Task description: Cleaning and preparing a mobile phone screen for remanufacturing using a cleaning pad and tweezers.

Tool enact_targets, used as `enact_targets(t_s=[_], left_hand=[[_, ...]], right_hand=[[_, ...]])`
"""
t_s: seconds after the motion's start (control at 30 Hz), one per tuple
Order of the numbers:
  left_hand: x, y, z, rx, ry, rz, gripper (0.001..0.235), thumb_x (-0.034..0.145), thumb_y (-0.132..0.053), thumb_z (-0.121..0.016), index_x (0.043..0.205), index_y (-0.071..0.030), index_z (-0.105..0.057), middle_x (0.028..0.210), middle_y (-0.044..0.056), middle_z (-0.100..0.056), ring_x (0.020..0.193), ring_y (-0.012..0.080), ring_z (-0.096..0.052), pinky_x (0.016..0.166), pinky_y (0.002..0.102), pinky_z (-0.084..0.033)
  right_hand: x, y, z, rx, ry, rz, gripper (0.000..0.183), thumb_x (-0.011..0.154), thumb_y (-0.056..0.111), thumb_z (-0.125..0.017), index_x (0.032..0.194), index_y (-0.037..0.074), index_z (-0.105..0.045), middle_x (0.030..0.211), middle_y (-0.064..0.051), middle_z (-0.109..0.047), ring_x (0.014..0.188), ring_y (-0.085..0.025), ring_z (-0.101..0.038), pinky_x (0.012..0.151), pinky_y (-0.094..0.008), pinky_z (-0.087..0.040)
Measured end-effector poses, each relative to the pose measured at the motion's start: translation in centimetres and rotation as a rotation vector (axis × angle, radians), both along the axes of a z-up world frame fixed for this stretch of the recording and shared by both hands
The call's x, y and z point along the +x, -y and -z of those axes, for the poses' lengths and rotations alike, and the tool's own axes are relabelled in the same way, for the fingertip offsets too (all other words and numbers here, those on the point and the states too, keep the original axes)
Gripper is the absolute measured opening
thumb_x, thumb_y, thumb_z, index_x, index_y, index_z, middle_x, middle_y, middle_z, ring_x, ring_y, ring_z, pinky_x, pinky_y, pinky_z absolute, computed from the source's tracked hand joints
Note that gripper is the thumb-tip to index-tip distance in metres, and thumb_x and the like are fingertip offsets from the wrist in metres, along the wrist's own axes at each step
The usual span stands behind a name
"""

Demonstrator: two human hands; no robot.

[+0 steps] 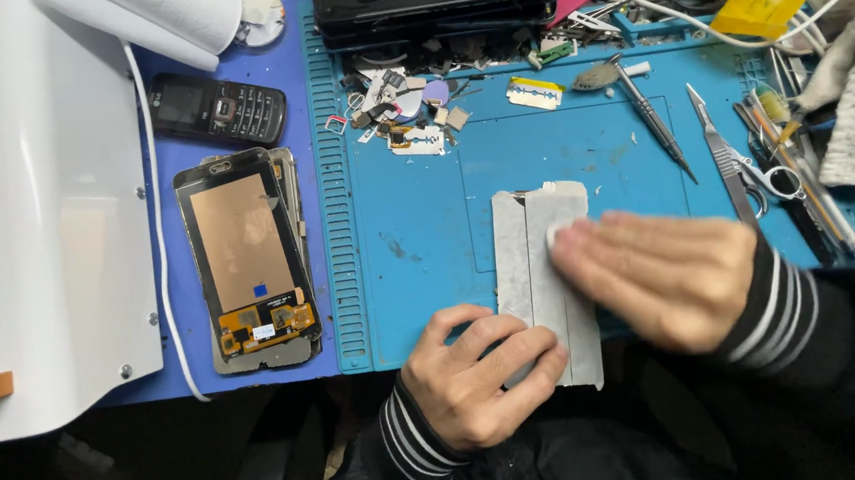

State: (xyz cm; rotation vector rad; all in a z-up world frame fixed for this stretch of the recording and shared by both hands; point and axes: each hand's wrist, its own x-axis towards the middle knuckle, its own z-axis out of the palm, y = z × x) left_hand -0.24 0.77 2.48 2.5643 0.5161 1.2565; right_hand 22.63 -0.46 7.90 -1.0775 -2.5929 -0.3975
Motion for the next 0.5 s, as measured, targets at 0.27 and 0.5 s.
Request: enact_targets(t_s=[0.27, 0.5], left_hand=[[-0.1, 0.1, 0.3, 0.004, 0.003, 0.01, 0.01, 0.083, -0.008, -0.075, 0.093, -0.009, -0.078, 0.101, 0.003, -0.073, 0.086, 0.0163, -0.064, 0.089, 0.035, -0.05], [-0.1, 0.1, 0.3, 0.032, 0.005, -0.016, 0.009, 0.084, -0.009, -0.076, 0.092, -0.011, -0.079, 0.102, 0.001, -0.072, 0.081, 0.0132, -0.061, 0.091, 0.034, -0.05]], right_hand=[[-1.2, -0.6, 0.3, 0.019, -0.002, -0.063, 0.028, 0.089, 0.009, -0.066, 0.11, -0.005, -0.075, 0.11, -0.018, -0.078, 0.101, -0.028, -0.077, 0.086, -0.037, -0.063], [-1.8, -1.6, 0.1, -0.02, -0.037, -0.126, 0.027, 0.09, 0.012, -0.066, 0.11, -0.004, -0.075, 0.109, -0.016, -0.078, 0.101, -0.027, -0.077, 0.086, -0.036, -0.064]])
